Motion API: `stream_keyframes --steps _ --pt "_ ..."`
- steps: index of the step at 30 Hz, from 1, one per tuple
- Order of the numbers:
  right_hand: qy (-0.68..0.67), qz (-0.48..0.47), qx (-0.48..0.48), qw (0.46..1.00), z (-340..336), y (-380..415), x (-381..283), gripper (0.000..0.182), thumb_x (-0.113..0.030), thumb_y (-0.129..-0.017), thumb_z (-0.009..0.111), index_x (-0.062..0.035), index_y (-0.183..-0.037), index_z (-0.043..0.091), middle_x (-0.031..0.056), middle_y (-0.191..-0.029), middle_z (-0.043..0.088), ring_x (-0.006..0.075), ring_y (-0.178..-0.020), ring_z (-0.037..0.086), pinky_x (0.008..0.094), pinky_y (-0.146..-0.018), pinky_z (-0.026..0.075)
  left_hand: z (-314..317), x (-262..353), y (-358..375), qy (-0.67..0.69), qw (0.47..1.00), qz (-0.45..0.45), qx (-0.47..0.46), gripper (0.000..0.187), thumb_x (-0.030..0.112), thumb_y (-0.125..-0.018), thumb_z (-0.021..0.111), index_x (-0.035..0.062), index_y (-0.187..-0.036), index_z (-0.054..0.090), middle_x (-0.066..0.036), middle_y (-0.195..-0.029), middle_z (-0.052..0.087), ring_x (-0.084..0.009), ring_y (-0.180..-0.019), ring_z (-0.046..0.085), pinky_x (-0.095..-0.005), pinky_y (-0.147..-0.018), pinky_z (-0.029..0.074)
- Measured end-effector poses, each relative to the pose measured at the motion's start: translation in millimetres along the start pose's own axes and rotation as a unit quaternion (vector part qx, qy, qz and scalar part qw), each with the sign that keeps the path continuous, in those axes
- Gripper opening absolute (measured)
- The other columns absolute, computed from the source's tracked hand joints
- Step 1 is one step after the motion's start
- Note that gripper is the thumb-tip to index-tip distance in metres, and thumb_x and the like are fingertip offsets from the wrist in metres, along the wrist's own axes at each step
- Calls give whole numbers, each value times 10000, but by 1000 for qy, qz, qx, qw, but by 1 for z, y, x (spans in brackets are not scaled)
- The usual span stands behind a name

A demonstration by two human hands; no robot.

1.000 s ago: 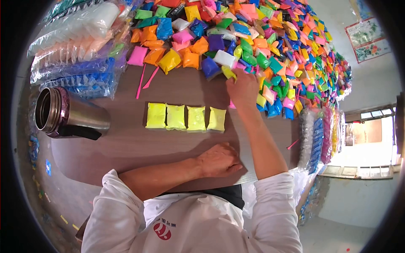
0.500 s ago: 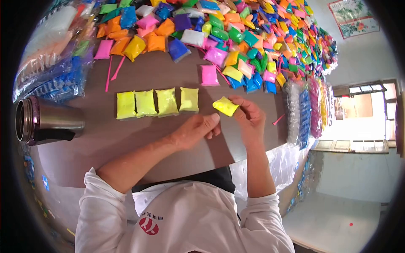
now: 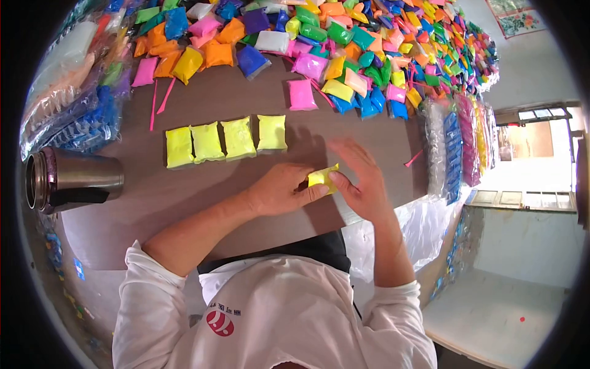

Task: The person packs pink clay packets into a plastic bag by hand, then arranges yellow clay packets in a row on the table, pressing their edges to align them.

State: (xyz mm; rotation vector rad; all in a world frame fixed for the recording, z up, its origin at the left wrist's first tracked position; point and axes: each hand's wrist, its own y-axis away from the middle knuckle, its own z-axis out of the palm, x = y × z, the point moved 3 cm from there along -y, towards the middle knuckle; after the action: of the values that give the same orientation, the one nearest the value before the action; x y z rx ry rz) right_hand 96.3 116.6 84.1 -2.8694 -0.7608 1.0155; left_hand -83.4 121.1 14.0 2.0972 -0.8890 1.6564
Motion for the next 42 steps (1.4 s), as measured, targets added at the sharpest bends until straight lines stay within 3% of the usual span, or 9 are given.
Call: stream_keyframes --steps 2,5,11,14,20,21,24,37,42 --pt "-39 56 -134 989 1 3 2 454 -152 -865 724 -27 -1286 612 180 -1138 682 342 -1113 634 408 -942 492 5 -1 1 17 999 43 17 546 493 -1013 517 -17 -852 620 -176 -735 585 -359 -692 581 -434 -657 471" --pt "-172 175 -265 933 3 4 -6 459 -136 -894 714 -5 -1314 581 137 -1058 700 233 -1017 671 361 -879 516 -1 -5 -1 69 997 -39 -7 531 441 -1032 494 -20 -785 590 -192 -720 569 -379 -711 586 -449 -674 474" --pt "-355 203 6 913 51 36 4 360 -122 -956 673 45 -1266 595 68 -1007 700 100 -938 634 272 -798 524 3 -10 -3 -7 997 29 64 491 359 -1058 481 -34 -767 523 -174 -681 521 -364 -644 531 -438 -622 433" --pt "-338 270 14 902 48 54 -8 289 -101 -971 655 41 -1221 629 40 -962 693 79 -882 621 247 -779 515 7 -10 -2 -21 995 49 88 481 356 -1057 483 -28 -772 533 -180 -693 523 -375 -656 525 -433 -620 431" --pt "-295 248 87 919 51 58 -10 228 -118 -981 663 29 -1155 650 14 -922 677 68 -829 602 216 -758 495 7 -8 0 32 993 9 110 465 369 -1048 501 -9 -781 547 -174 -710 523 -349 -658 522 -426 -620 427" --pt "-409 263 128 864 52 59 -2 256 -153 -975 683 9 -1168 640 18 -967 673 73 -859 601 218 -787 491 6 -7 0 35 995 1 96 466 376 -1046 504 -8 -786 551 -168 -710 521 -346 -656 522 -424 -620 426" --pt "-443 256 205 834 46 56 5 277 -160 -978 680 2 -1196 626 25 -1027 667 78 -918 599 226 -835 484 1 2 0 25 998 -6 56 468 396 -1041 509 -6 -806 562 -150 -715 520 -337 -660 525 -419 -622 429" --pt "-480 271 130 824 62 52 9 329 -263 -1007 643 10 -1189 640 3 -1061 667 61 -948 570 245 -845 468 6 -1 -2 -50 997 31 40 465 401 -1028 509 -22 -875 624 -176 -800 611 -384 -792 608 -462 -709 486" --pt "-437 299 92 843 55 49 9 285 -176 -1008 626 16 -1217 630 8 -1074 667 56 -961 572 247 -863 468 2 -2 -2 -45 998 11 39 447 381 -1028 517 -22 -856 607 -171 -783 584 -375 -766 589 -458 -701 479"
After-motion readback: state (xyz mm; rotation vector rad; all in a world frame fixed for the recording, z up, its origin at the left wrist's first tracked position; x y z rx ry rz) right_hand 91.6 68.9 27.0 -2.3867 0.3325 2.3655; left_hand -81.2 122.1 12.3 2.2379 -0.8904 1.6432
